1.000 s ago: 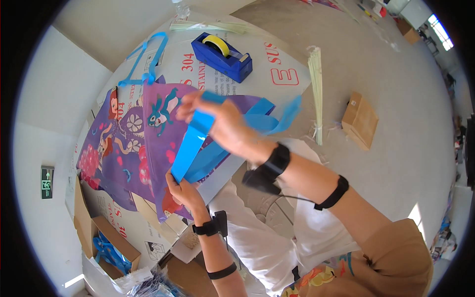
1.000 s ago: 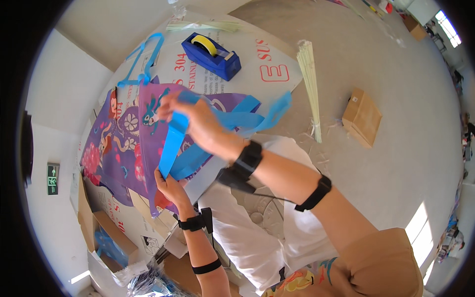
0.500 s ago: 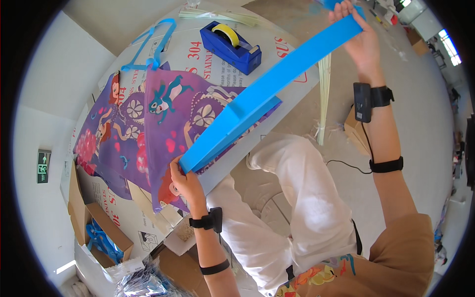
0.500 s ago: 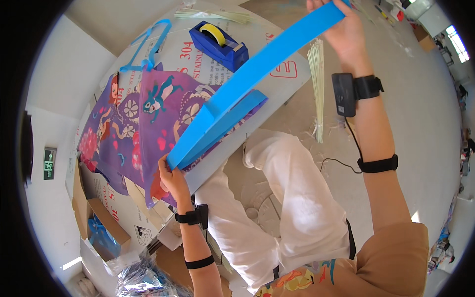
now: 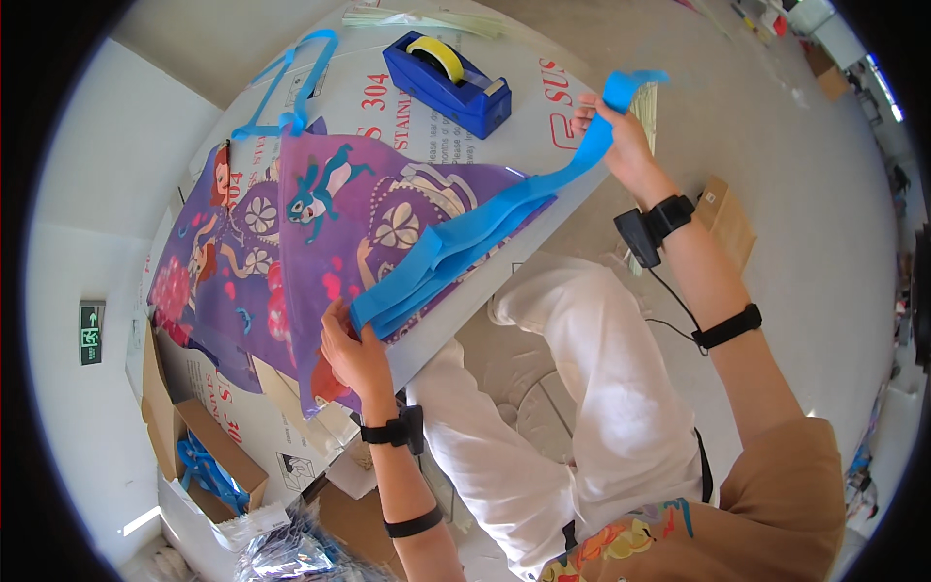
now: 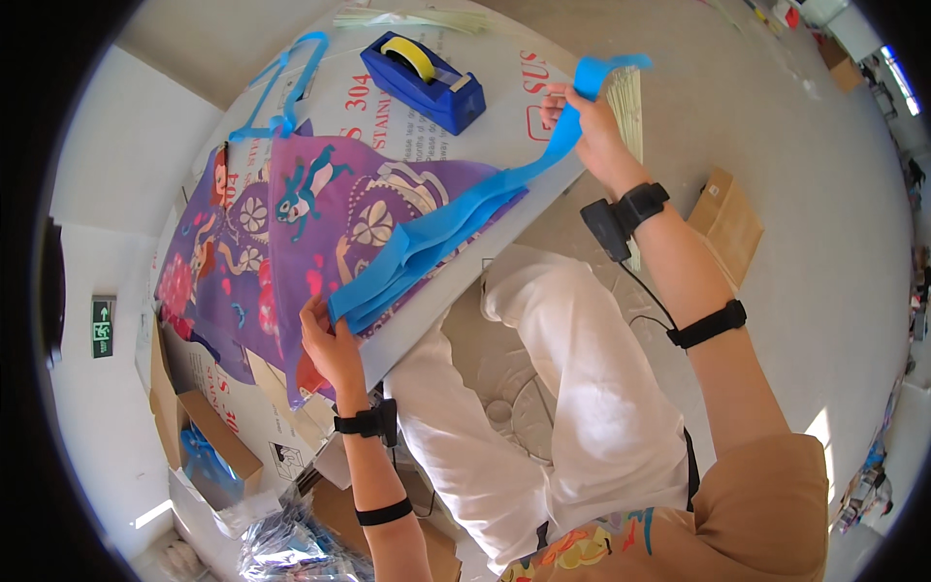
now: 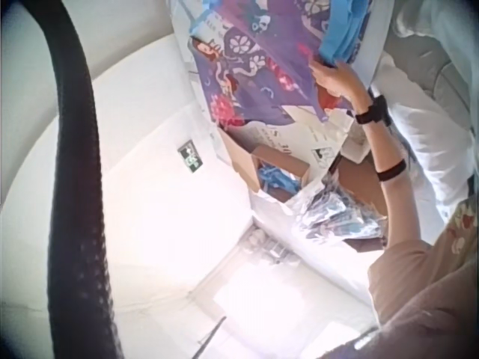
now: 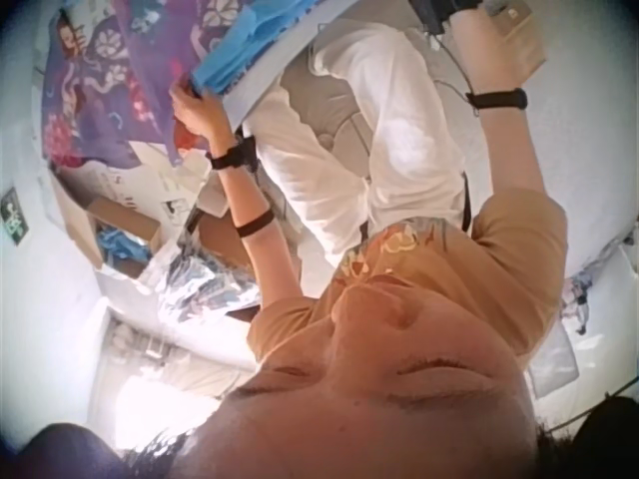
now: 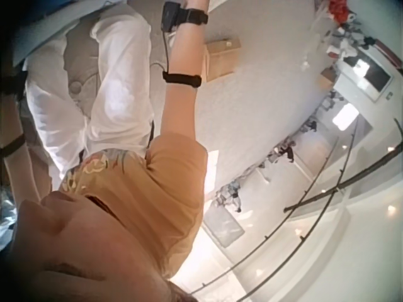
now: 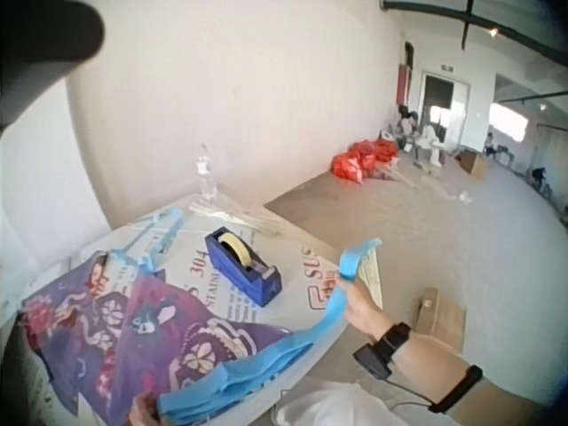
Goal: The recorder is assembling a decorative kite by attaching support sticks and ribbons using a tape dispenser.
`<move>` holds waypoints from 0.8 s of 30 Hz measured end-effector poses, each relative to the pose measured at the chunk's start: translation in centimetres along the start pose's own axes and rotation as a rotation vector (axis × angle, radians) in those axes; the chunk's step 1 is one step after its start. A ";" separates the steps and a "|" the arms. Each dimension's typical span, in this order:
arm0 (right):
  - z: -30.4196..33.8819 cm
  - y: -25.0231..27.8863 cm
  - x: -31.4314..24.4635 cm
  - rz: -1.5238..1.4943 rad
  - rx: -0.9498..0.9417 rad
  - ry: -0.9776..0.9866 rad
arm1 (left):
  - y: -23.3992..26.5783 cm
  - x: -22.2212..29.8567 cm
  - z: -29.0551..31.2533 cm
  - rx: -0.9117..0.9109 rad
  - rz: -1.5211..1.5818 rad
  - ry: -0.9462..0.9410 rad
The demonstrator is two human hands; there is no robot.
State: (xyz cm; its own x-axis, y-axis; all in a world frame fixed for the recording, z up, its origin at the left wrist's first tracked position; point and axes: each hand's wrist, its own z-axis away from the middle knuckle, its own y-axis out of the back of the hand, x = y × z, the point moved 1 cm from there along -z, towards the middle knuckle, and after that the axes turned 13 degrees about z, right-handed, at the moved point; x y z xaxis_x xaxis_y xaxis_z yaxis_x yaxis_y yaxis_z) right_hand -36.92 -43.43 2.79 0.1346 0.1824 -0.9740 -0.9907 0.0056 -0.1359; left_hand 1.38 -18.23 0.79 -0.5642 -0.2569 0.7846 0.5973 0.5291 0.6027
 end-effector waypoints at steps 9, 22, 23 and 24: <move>-0.9 0.4 3.4 0.002 0.072 -0.028 | 1.4 -1.7 0.7 -0.019 -0.321 -0.315; -0.5 0.2 3.7 -0.117 0.100 -0.047 | 1.8 -1.4 0.7 -0.115 -0.294 -0.305; -0.3 0.2 3.6 -0.119 0.099 -0.048 | 2.0 -0.4 0.7 -0.131 -0.267 -0.378; -0.2 0.2 3.6 -0.098 0.082 -0.042 | 2.1 1.0 0.6 -0.148 -0.241 -0.449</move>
State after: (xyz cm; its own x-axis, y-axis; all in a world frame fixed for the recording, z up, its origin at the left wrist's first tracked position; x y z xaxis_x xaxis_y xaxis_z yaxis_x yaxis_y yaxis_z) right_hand -36.65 -42.95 -0.76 0.2319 0.2179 -0.9480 -0.9713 0.1051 -0.2134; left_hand 1.74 -16.86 2.71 -0.8643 0.0316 0.5019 0.4767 0.3692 0.7977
